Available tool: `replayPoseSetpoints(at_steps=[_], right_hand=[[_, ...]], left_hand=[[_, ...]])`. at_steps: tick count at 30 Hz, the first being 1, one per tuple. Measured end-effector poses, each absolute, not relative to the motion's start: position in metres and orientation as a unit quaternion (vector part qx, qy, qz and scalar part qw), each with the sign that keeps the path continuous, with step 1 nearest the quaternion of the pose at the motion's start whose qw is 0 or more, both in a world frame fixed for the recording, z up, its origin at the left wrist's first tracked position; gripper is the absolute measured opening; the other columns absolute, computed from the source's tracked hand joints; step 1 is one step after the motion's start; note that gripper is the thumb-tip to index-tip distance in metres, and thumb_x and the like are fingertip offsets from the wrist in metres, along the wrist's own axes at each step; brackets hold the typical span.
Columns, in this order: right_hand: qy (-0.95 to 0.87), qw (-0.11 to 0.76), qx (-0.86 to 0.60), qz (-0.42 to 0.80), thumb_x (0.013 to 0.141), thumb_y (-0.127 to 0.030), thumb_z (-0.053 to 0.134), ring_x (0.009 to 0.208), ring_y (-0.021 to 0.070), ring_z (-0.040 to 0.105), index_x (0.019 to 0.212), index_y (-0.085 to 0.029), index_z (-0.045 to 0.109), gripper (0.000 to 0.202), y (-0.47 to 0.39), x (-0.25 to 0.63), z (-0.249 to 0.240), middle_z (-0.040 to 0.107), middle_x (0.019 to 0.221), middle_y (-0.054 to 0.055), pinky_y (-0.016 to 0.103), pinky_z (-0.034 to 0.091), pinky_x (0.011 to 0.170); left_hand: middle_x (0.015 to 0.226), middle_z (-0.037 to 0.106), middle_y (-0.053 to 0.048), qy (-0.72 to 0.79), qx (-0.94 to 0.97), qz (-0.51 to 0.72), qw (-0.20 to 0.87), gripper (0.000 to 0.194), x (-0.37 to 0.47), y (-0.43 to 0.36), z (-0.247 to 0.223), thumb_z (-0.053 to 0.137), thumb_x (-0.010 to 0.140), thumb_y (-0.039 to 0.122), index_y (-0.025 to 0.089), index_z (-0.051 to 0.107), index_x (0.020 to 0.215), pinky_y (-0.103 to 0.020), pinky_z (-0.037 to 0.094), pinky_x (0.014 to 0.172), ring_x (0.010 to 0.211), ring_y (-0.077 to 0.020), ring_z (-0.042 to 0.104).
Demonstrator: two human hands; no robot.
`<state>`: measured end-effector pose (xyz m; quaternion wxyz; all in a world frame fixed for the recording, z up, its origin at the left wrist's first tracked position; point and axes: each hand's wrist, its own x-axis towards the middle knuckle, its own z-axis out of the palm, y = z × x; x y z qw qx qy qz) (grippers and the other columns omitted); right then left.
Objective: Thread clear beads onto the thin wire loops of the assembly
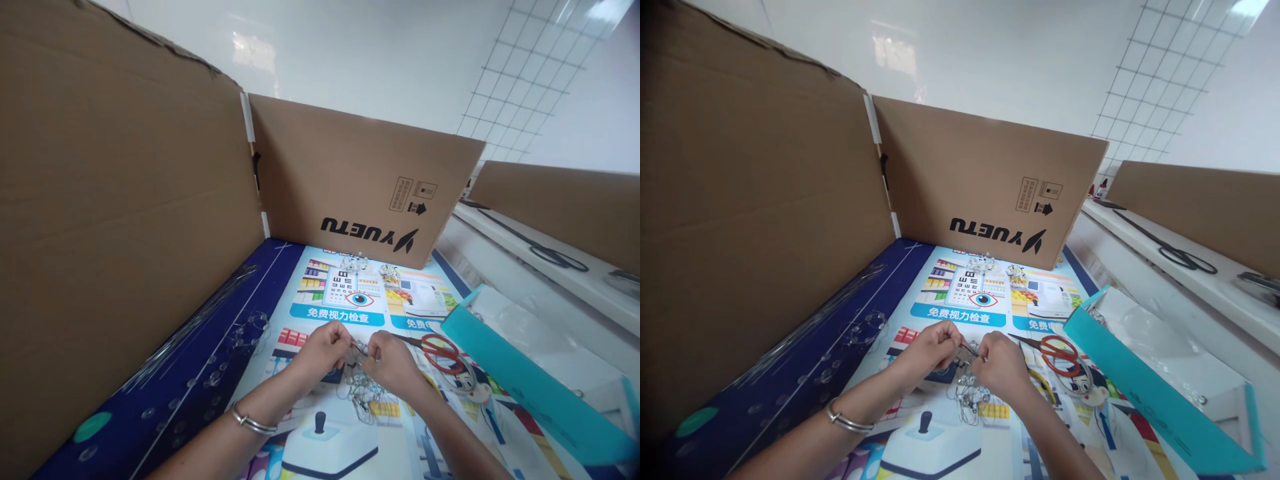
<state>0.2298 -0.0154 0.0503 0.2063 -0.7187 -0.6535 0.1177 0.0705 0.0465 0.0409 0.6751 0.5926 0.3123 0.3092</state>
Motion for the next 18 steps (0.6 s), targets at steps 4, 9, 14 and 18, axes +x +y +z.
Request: replayPoseSetpoints(at_steps=[4, 9, 14, 18], right_hand=[[-0.648, 0.247, -0.704, 0.151, 0.059, -0.013, 0.049, 0.058, 0.0097, 0.04, 0.059, -0.019, 0.046, 0.006, -0.014, 0.23, 0.048, 0.048, 0.062, -0.003, 0.022, 0.024, 0.053], [-0.625, 0.287, -0.691, 0.223, 0.057, -0.013, 0.047, 0.055, 0.009, 0.038, 0.054, -0.018, 0.043, 0.006, -0.01, 0.23, 0.04, 0.043, 0.056, -0.005, 0.021, 0.025, 0.051], [-0.578, 0.331, -0.664, 0.339, 0.056, -0.016, 0.047, 0.048, 0.0079, 0.036, 0.056, -0.017, 0.047, 0.001, -0.009, 0.229, 0.038, 0.042, 0.049, -0.006, 0.02, 0.025, 0.046], [-0.532, 0.374, -0.629, 0.426, 0.056, -0.019, 0.046, 0.047, 0.0084, 0.04, 0.057, -0.017, 0.048, 0.003, -0.009, 0.23, 0.039, 0.046, 0.05, -0.004, 0.021, 0.031, 0.047]], left_hand=[[0.064, 0.058, 0.002, 0.304, 0.564, 0.315, 0.7, 0.003, 0.069, 0.049, 0.042, 0.045, 0.075, 0.02, 0.016, 0.044, 0.075, -0.015, 0.022, 0.037, 0.037, -0.0029, 0.036], [0.063, 0.059, 0.002, 0.254, 0.526, 0.285, 0.76, 0.015, 0.07, 0.044, 0.044, 0.047, 0.08, 0.031, 0.017, 0.043, 0.078, -0.015, 0.019, 0.034, 0.034, -0.0029, 0.037], [0.065, 0.058, 0.002, 0.22, 0.544, 0.259, 0.768, 0.016, 0.071, 0.042, 0.044, 0.049, 0.079, 0.031, 0.017, 0.045, 0.076, -0.015, 0.021, 0.034, 0.034, -0.0021, 0.035], [0.064, 0.055, 0.003, 0.222, 0.59, 0.24, 0.738, 0.013, 0.066, 0.046, 0.048, 0.049, 0.078, 0.029, 0.016, 0.046, 0.077, -0.015, 0.024, 0.036, 0.037, -0.0023, 0.036]])
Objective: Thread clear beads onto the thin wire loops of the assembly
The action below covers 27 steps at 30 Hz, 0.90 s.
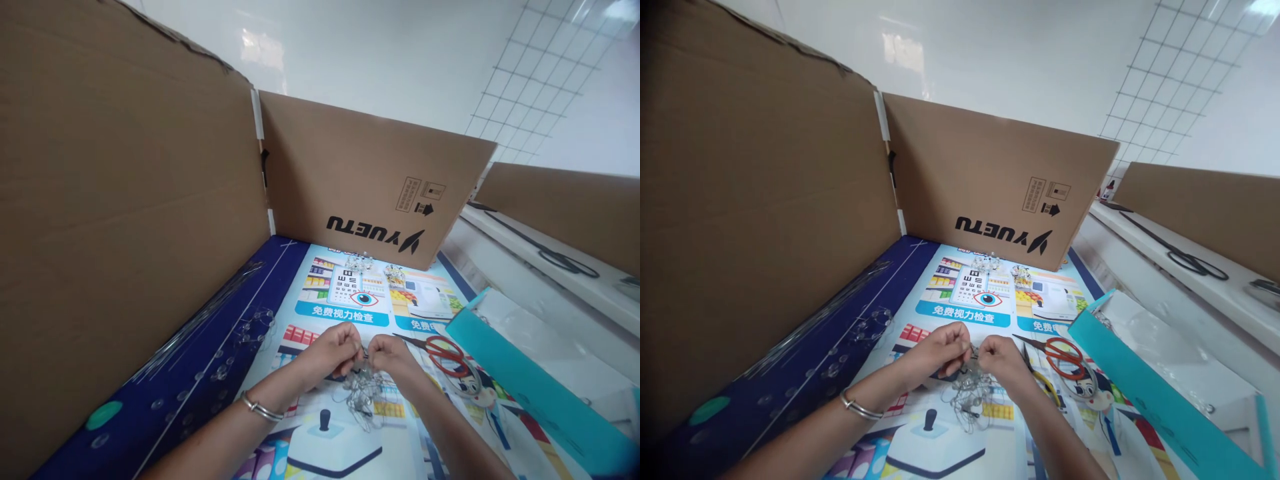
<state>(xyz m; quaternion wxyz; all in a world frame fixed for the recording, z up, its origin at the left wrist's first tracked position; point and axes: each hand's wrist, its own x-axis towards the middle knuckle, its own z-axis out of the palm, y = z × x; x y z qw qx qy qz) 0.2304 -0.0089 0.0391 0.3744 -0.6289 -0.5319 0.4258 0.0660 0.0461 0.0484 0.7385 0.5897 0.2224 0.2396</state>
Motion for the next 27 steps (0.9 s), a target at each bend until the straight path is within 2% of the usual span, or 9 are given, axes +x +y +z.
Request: replayPoseSetpoints(at_steps=[8, 12, 15, 18, 21, 24, 27], right_hand=[[-0.465, 0.425, -0.57, 0.528, 0.058, -0.026, 0.047, 0.051, 0.0127, 0.05, 0.061, -0.018, 0.047, 0.008, -0.013, 0.236, 0.043, 0.052, 0.054, 0.0, 0.027, 0.042, 0.053], [-0.468, 0.443, -0.573, 0.506, 0.06, -0.026, 0.047, 0.053, 0.0131, 0.05, 0.061, -0.018, 0.047, 0.008, -0.012, 0.237, 0.047, 0.052, 0.055, 0.0, 0.027, 0.041, 0.054], [-0.488, 0.451, -0.594, 0.453, 0.059, -0.022, 0.05, 0.053, 0.0108, 0.045, 0.059, -0.017, 0.048, 0.005, -0.011, 0.237, 0.049, 0.05, 0.055, -0.002, 0.024, 0.036, 0.053], [-0.504, 0.455, -0.623, 0.389, 0.056, -0.017, 0.052, 0.05, 0.0085, 0.037, 0.056, -0.018, 0.049, 0.003, -0.008, 0.236, 0.046, 0.046, 0.053, -0.005, 0.022, 0.027, 0.048], [-0.508, 0.459, -0.638, 0.354, 0.055, -0.016, 0.052, 0.05, 0.0081, 0.034, 0.054, -0.018, 0.049, 0.004, -0.007, 0.235, 0.04, 0.045, 0.052, -0.005, 0.022, 0.024, 0.048], [-0.503, 0.462, -0.632, 0.366, 0.057, -0.019, 0.055, 0.049, 0.0078, 0.033, 0.055, -0.018, 0.048, 0.007, -0.007, 0.234, 0.038, 0.044, 0.052, -0.006, 0.022, 0.024, 0.048], [-0.489, 0.468, -0.603, 0.422, 0.061, -0.023, 0.057, 0.05, 0.0085, 0.037, 0.059, -0.017, 0.05, 0.009, -0.009, 0.232, 0.041, 0.047, 0.053, -0.005, 0.022, 0.028, 0.05]], left_hand=[[0.062, 0.054, 0.004, 0.231, 0.665, 0.182, 0.687, 0.005, 0.064, 0.051, 0.039, 0.048, 0.072, 0.018, 0.015, 0.046, 0.075, -0.015, 0.03, 0.04, 0.04, -0.0039, 0.04], [0.06, 0.052, 0.004, 0.239, 0.682, 0.19, 0.665, 0.005, 0.067, 0.052, 0.031, 0.049, 0.073, 0.02, 0.016, 0.047, 0.074, -0.016, 0.031, 0.041, 0.042, -0.0049, 0.041], [0.059, 0.051, 0.005, 0.237, 0.659, 0.206, 0.684, 0.008, 0.067, 0.051, 0.036, 0.05, 0.075, 0.023, 0.015, 0.048, 0.075, -0.016, 0.031, 0.042, 0.042, -0.0045, 0.041], [0.063, 0.055, 0.003, 0.231, 0.607, 0.236, 0.723, 0.015, 0.067, 0.048, 0.044, 0.052, 0.076, 0.027, 0.015, 0.049, 0.085, -0.016, 0.03, 0.044, 0.041, -0.0039, 0.04], [0.073, 0.06, -0.001, 0.206, 0.561, 0.26, 0.758, 0.03, 0.068, 0.045, 0.049, 0.055, 0.076, 0.03, 0.014, 0.046, 0.099, -0.017, 0.029, 0.043, 0.039, -0.0023, 0.039], [0.085, 0.062, -0.004, 0.19, 0.552, 0.276, 0.764, 0.037, 0.068, 0.044, 0.048, 0.057, 0.076, 0.032, 0.016, 0.044, 0.107, -0.016, 0.027, 0.041, 0.036, -0.0001, 0.036], [0.088, 0.062, -0.003, 0.187, 0.578, 0.272, 0.746, 0.037, 0.068, 0.045, 0.043, 0.055, 0.078, 0.032, 0.018, 0.043, 0.109, -0.016, 0.027, 0.039, 0.035, -0.0002, 0.037]])
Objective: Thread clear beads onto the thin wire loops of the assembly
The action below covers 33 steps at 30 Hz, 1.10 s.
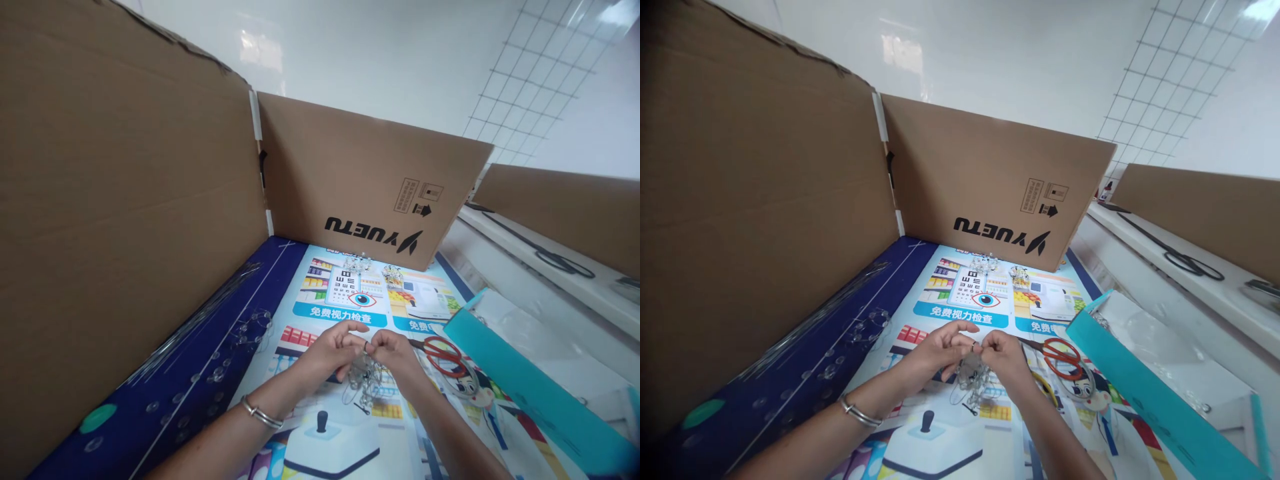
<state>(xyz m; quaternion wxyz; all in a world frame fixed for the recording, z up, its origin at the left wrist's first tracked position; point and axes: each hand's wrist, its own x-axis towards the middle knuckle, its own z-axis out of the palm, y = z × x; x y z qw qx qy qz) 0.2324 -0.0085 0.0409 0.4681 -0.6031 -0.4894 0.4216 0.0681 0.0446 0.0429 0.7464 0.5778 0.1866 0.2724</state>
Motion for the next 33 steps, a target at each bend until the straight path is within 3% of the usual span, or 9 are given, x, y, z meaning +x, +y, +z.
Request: replayPoseSetpoints(at_steps=[4, 9, 13, 17, 20, 23, 27, 33], right_hand=[[-0.46, 0.485, -0.556, 0.494, 0.063, -0.023, 0.055, 0.057, 0.0112, 0.047, 0.061, -0.016, 0.051, 0.008, -0.01, 0.232, 0.04, 0.055, 0.059, -0.001, 0.024, 0.036, 0.058], [-0.415, 0.516, -0.514, 0.545, 0.064, -0.022, 0.054, 0.057, 0.012, 0.049, 0.065, -0.017, 0.052, 0.006, -0.01, 0.234, 0.031, 0.057, 0.06, 0.001, 0.025, 0.037, 0.058], [-0.394, 0.536, -0.475, 0.575, 0.063, -0.021, 0.055, 0.061, 0.0131, 0.051, 0.063, -0.016, 0.053, 0.005, -0.01, 0.234, 0.027, 0.056, 0.062, 0.002, 0.025, 0.039, 0.059], [-0.383, 0.564, -0.436, 0.587, 0.062, -0.02, 0.057, 0.07, 0.0144, 0.052, 0.063, -0.016, 0.055, 0.004, -0.011, 0.232, 0.028, 0.054, 0.074, 0.002, 0.028, 0.042, 0.069], [-0.382, 0.578, -0.418, 0.588, 0.061, -0.019, 0.057, 0.073, 0.0148, 0.052, 0.062, -0.017, 0.055, 0.003, -0.011, 0.23, 0.03, 0.052, 0.078, 0.002, 0.03, 0.042, 0.072], [-0.39, 0.581, -0.412, 0.583, 0.062, -0.017, 0.056, 0.072, 0.0149, 0.051, 0.061, -0.017, 0.055, 0.001, -0.011, 0.227, 0.032, 0.05, 0.076, 0.002, 0.03, 0.042, 0.07], [-0.405, 0.583, -0.422, 0.564, 0.063, -0.015, 0.055, 0.072, 0.015, 0.049, 0.059, -0.016, 0.055, 0.004, -0.011, 0.224, 0.032, 0.051, 0.076, 0.002, 0.029, 0.041, 0.069], [-0.417, 0.589, -0.451, 0.525, 0.065, -0.016, 0.056, 0.077, 0.0149, 0.048, 0.062, -0.016, 0.056, 0.003, -0.011, 0.22, 0.022, 0.051, 0.089, 0.003, 0.027, 0.039, 0.068]], left_hand=[[0.087, 0.062, -0.002, 0.206, 0.64, 0.263, 0.692, 0.032, 0.067, 0.046, 0.039, 0.049, 0.08, 0.028, 0.019, 0.043, 0.111, -0.016, 0.029, 0.036, 0.035, -0.0016, 0.034], [0.082, 0.065, -0.001, 0.211, 0.768, 0.283, 0.534, 0.027, 0.065, 0.043, 0.043, 0.046, 0.078, 0.015, 0.019, 0.053, 0.103, -0.018, 0.038, 0.056, 0.06, -0.0096, 0.052], [0.082, 0.064, 0.001, 0.25, 0.833, 0.266, 0.415, 0.022, 0.062, 0.042, 0.047, 0.045, 0.079, 0.016, 0.021, 0.059, 0.094, -0.019, 0.038, 0.063, 0.07, -0.013, 0.056], [0.08, 0.064, 0.002, 0.265, 0.847, 0.259, 0.381, 0.02, 0.062, 0.046, 0.044, 0.043, 0.081, 0.018, 0.023, 0.058, 0.093, -0.02, 0.038, 0.064, 0.07, -0.0131, 0.056], [0.078, 0.063, 0.002, 0.256, 0.827, 0.272, 0.42, 0.017, 0.062, 0.05, 0.041, 0.045, 0.079, 0.018, 0.022, 0.057, 0.091, -0.02, 0.038, 0.062, 0.069, -0.0124, 0.055], [0.071, 0.06, 0.002, 0.229, 0.757, 0.28, 0.545, 0.012, 0.064, 0.051, 0.038, 0.047, 0.08, 0.02, 0.018, 0.055, 0.089, -0.017, 0.034, 0.051, 0.055, -0.0086, 0.048], [0.072, 0.058, 0.001, 0.201, 0.63, 0.282, 0.695, 0.019, 0.067, 0.051, 0.035, 0.052, 0.08, 0.029, 0.015, 0.049, 0.093, -0.015, 0.025, 0.04, 0.04, -0.0024, 0.033], [0.082, 0.063, -0.002, 0.202, 0.562, 0.33, 0.732, 0.025, 0.071, 0.047, 0.033, 0.055, 0.079, 0.031, 0.016, 0.046, 0.097, -0.015, 0.027, 0.039, 0.036, -0.0001, 0.036]])
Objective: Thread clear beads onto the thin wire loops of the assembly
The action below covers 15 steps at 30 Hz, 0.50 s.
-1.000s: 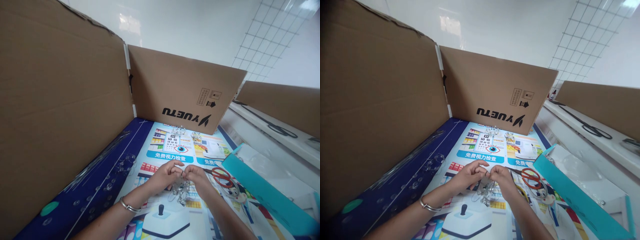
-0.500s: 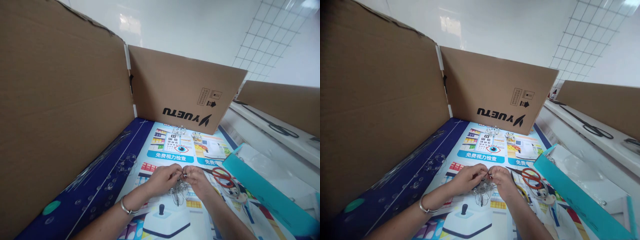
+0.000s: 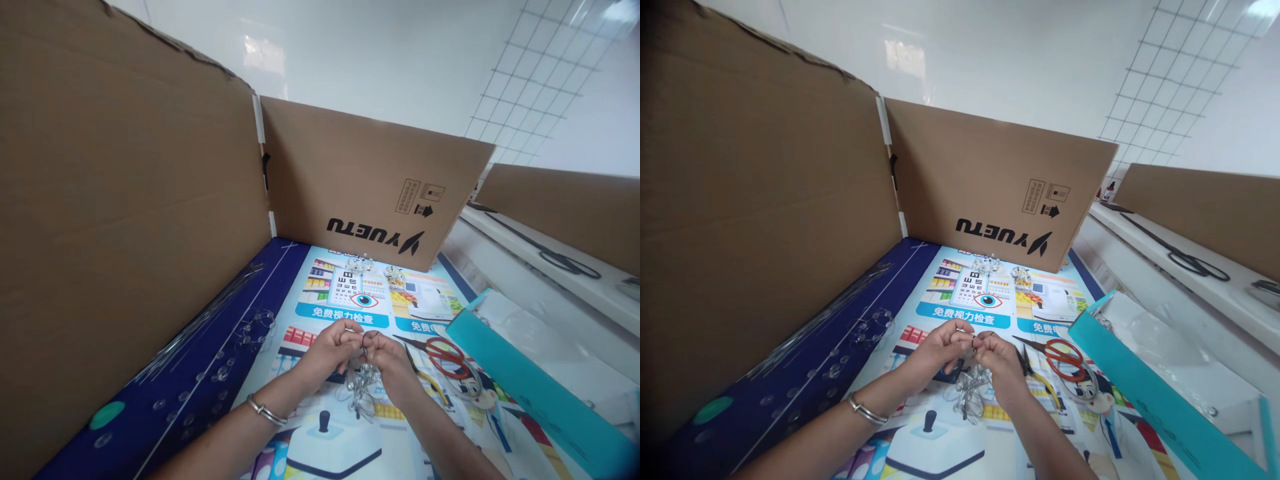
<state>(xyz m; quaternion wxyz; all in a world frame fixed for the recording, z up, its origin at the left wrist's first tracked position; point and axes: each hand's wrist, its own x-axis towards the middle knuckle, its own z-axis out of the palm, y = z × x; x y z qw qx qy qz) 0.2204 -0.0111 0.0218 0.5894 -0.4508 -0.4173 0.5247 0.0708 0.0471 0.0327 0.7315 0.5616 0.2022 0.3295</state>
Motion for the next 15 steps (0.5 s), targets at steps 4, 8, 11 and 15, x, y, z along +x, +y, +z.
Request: replayPoseSetpoints(at_steps=[4, 8, 11, 15], right_hand=[[-0.478, 0.57, -0.497, 0.448, 0.063, -0.012, 0.054, 0.076, 0.0144, 0.047, 0.057, -0.017, 0.053, 0.008, -0.012, 0.214, 0.019, 0.05, 0.086, 0.002, 0.024, 0.038, 0.063], [-0.536, 0.535, -0.539, 0.368, 0.06, -0.008, 0.05, 0.069, 0.0135, 0.047, 0.055, -0.018, 0.05, 0.011, -0.011, 0.208, 0.018, 0.049, 0.079, 0.001, 0.023, 0.036, 0.056], [-0.544, 0.535, -0.543, 0.351, 0.059, -0.007, 0.049, 0.071, 0.0142, 0.048, 0.053, -0.018, 0.048, 0.013, -0.011, 0.205, 0.018, 0.048, 0.079, 0.001, 0.024, 0.036, 0.057], [-0.529, 0.541, -0.544, 0.362, 0.061, -0.009, 0.051, 0.068, 0.0137, 0.046, 0.056, -0.018, 0.051, 0.011, -0.012, 0.202, 0.021, 0.047, 0.075, 0.0, 0.024, 0.035, 0.057]], left_hand=[[0.087, 0.066, -0.004, 0.243, 0.556, 0.37, 0.703, 0.024, 0.075, 0.045, 0.026, 0.057, 0.077, 0.025, 0.016, 0.049, 0.098, -0.014, 0.034, 0.04, 0.042, -0.0033, 0.047], [0.089, 0.067, -0.006, 0.275, 0.566, 0.429, 0.648, 0.024, 0.079, 0.042, 0.018, 0.059, 0.074, 0.019, 0.015, 0.056, 0.098, -0.023, 0.047, 0.07, 0.082, -0.0155, 0.062], [0.081, 0.068, -0.004, 0.295, 0.58, 0.438, 0.62, 0.03, 0.08, 0.042, 0.015, 0.059, 0.073, 0.017, 0.015, 0.057, 0.103, -0.025, 0.047, 0.071, 0.076, -0.0148, 0.062], [0.073, 0.067, 0.0, 0.278, 0.595, 0.398, 0.64, 0.04, 0.077, 0.045, 0.018, 0.056, 0.074, 0.018, 0.015, 0.053, 0.113, -0.021, 0.045, 0.06, 0.061, -0.0109, 0.058]])
